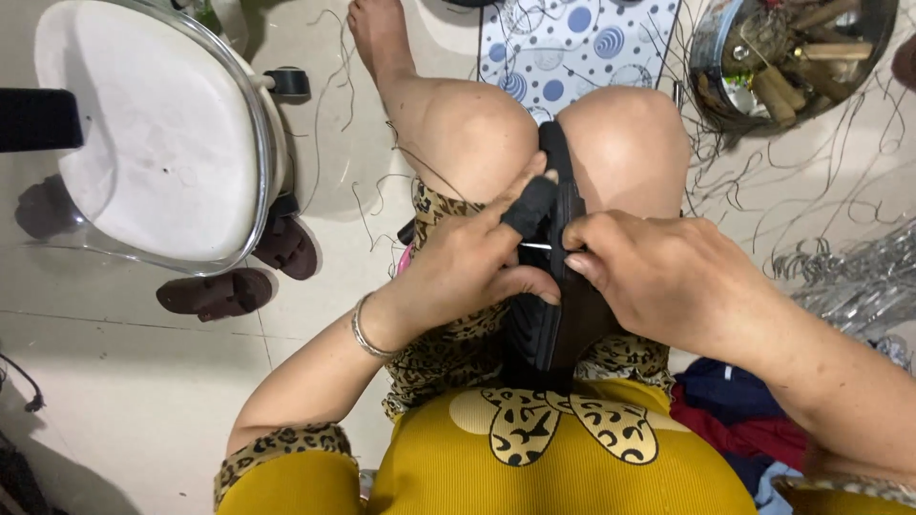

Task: Hand-stitching the sole of a sandal to repair it using a needle and thread.

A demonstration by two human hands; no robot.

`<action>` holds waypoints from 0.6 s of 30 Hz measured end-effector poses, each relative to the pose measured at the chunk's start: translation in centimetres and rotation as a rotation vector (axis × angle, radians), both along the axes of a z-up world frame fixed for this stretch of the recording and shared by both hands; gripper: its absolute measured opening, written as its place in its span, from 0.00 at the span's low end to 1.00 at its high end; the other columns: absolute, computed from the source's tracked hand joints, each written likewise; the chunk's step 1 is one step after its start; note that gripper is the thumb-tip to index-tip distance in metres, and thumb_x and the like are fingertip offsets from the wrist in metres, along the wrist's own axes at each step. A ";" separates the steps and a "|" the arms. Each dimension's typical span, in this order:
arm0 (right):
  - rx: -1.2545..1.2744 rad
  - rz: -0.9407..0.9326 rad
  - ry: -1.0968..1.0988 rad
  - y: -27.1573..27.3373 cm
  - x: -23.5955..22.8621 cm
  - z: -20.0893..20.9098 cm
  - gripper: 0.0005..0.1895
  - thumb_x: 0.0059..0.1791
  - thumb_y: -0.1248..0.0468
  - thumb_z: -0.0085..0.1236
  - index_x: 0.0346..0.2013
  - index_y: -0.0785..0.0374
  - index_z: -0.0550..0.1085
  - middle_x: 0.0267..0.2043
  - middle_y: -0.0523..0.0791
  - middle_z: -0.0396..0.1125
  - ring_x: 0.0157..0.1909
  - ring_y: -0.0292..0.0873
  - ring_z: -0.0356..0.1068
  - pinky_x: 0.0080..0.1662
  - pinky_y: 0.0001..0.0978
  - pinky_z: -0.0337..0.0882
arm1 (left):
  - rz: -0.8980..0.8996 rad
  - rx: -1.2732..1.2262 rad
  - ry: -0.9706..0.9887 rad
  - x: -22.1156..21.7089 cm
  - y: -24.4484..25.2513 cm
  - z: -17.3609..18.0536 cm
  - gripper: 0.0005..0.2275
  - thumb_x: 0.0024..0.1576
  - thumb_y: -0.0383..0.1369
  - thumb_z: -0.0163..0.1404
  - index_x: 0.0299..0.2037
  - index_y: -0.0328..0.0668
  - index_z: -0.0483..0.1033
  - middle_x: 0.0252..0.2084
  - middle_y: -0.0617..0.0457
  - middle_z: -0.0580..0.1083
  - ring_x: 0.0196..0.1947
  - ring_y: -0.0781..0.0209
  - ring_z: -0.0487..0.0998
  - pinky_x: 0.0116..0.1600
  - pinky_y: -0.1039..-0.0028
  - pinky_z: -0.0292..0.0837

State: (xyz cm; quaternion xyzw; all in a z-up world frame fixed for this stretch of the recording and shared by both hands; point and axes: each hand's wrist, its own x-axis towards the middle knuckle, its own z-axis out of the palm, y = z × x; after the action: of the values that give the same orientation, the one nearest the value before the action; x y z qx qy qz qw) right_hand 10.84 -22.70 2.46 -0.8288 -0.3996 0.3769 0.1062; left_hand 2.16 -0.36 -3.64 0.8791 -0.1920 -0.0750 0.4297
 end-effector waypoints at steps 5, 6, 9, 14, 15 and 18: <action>0.427 -0.160 -0.093 -3.6 -1.2 -2.3 0.18 0.53 0.59 0.54 0.53 0.65 0.66 0.39 0.48 0.74 0.16 0.43 0.66 0.18 0.41 0.71 | 0.130 0.063 -0.152 -1.4 1.3 0.9 0.14 0.63 0.31 0.55 0.27 0.34 0.67 0.29 0.50 0.69 0.20 0.61 0.66 0.21 0.70 0.63; 0.427 -0.161 -0.094 -4.0 -1.5 -2.6 0.18 0.53 0.59 0.54 0.53 0.65 0.66 0.39 0.48 0.74 0.16 0.43 0.66 0.18 0.41 0.71 | 0.129 0.062 -0.153 -1.4 1.8 1.2 0.14 0.63 0.31 0.55 0.27 0.34 0.67 0.29 0.50 0.69 0.20 0.61 0.66 0.21 0.70 0.63; 0.392 -0.197 -0.097 -4.5 -2.1 -3.0 0.20 0.54 0.56 0.53 0.56 0.63 0.67 0.30 0.46 0.72 0.17 0.45 0.67 0.23 0.45 0.69 | 0.006 -1.101 0.414 -1.6 2.5 2.2 0.04 0.62 0.26 0.55 0.45 0.44 0.77 0.48 0.51 0.75 0.41 0.63 0.78 0.47 0.77 0.81; 0.503 -0.196 -0.270 -3.6 -2.4 -2.5 0.19 0.54 0.60 0.58 0.54 0.69 0.68 0.41 0.48 0.75 0.23 0.43 0.71 0.23 0.42 0.71 | 0.208 -0.720 0.482 -0.5 1.7 4.0 0.06 0.62 0.28 0.54 0.48 0.39 0.76 0.50 0.51 0.75 0.30 0.74 0.69 0.36 0.89 0.67; 0.504 -0.198 -0.276 -3.5 -2.4 -2.4 0.19 0.54 0.60 0.58 0.54 0.69 0.68 0.41 0.48 0.75 0.23 0.43 0.71 0.23 0.42 0.71 | 0.202 -0.719 0.478 -1.1 1.8 3.0 0.06 0.62 0.28 0.54 0.48 0.39 0.76 0.50 0.51 0.75 0.30 0.74 0.69 0.36 0.89 0.67; 0.494 -0.219 -0.232 -3.4 -2.4 -2.2 0.19 0.53 0.59 0.56 0.54 0.69 0.68 0.43 0.49 0.75 0.23 0.42 0.71 0.23 0.42 0.72 | 0.101 -0.338 0.262 -2.3 2.1 1.5 0.25 0.55 0.31 0.64 0.62 0.39 0.69 0.30 0.59 0.67 0.30 0.66 0.66 0.36 0.78 0.67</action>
State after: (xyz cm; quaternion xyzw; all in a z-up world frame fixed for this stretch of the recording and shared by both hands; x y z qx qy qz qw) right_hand 8.45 -26.13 0.26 -0.8537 -0.3968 0.1573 0.2983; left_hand -0.10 1.74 -2.10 0.7860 -0.1002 -0.1336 0.5952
